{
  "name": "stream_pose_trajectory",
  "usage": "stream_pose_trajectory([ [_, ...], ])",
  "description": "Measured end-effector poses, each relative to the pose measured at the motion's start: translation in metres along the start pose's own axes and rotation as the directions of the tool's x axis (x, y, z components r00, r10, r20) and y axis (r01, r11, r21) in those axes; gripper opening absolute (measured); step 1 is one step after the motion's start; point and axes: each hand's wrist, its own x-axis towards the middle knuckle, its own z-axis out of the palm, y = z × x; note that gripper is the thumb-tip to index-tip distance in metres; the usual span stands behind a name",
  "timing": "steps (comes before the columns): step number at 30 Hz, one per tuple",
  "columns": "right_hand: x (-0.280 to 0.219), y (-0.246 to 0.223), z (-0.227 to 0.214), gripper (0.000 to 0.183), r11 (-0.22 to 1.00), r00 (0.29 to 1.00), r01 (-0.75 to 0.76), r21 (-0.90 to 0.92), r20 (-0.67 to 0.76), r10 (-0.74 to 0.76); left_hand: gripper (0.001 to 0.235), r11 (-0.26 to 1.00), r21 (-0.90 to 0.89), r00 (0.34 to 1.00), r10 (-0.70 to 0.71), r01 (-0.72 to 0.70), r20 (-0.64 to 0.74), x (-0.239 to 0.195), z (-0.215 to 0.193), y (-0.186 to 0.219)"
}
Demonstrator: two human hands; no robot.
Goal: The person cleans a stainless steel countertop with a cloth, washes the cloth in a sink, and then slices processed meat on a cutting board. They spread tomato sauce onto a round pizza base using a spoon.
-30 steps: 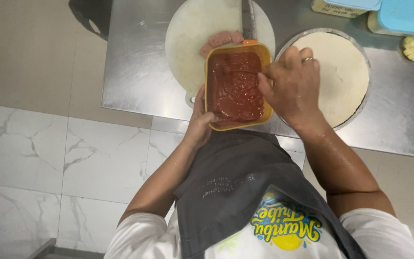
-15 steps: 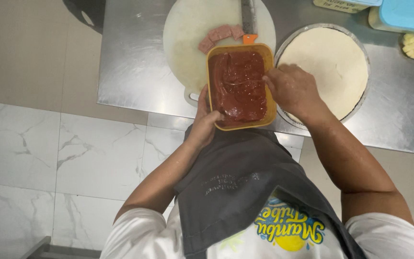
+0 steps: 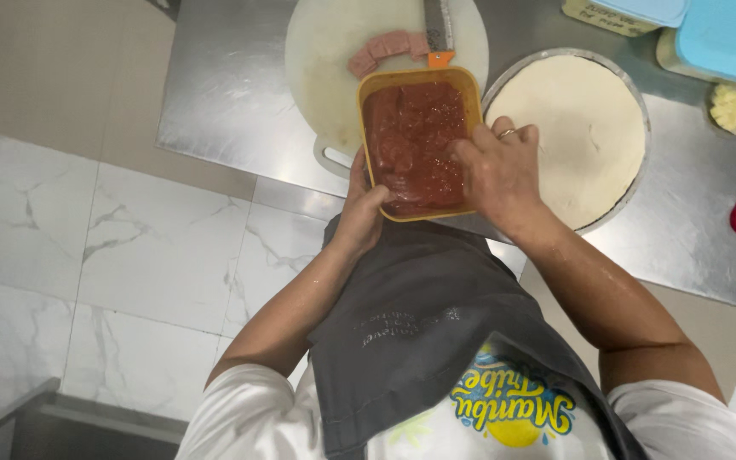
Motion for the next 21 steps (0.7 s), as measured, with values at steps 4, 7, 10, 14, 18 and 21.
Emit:
stream_pose_trajectory([
  [4, -0.003, 0.011, -0.005, 0.009, 0.999, 0.997, 0.019, 0.046, -0.076, -0.016, 0.103, 1.000, 0.005, 1.000, -0.001, 0.001, -0.019, -0.007, 0.006, 0.006],
  [7, -0.010, 0.031, -0.007, 0.007, 0.998, 0.996, -0.017, 0.066, -0.084, 0.023, 0.104, 0.999, -0.020, 0.999, 0.045, -0.045, -0.007, -0.017, 0.010, 0.007],
  [10, -0.020, 0.045, 0.000, 0.005, 0.969, 0.997, -0.057, 0.240, -0.039, 0.069, 0.105, 0.996, -0.026, 0.997, 0.083, -0.083, 0.004, -0.022, 0.019, 0.006],
  [14, -0.037, 0.064, 0.013, 0.011, 0.850, 0.971, -0.239, 0.470, 0.088, 0.224, 0.105, 0.993, -0.021, 0.993, 0.113, -0.113, 0.026, -0.027, 0.035, -0.002],
  [18, -0.054, 0.093, 0.012, 0.010, 0.769, 0.934, -0.358, 0.529, 0.193, 0.301, 0.105, 1.000, 0.011, 1.000, 0.013, -0.014, 0.016, -0.024, 0.050, -0.005],
  [21, -0.070, 0.110, 0.004, 0.008, 0.742, 0.925, -0.371, 0.558, 0.155, 0.345, 0.104, 0.997, 0.077, 0.999, 0.005, -0.008, 0.044, -0.017, 0.063, -0.011],
])
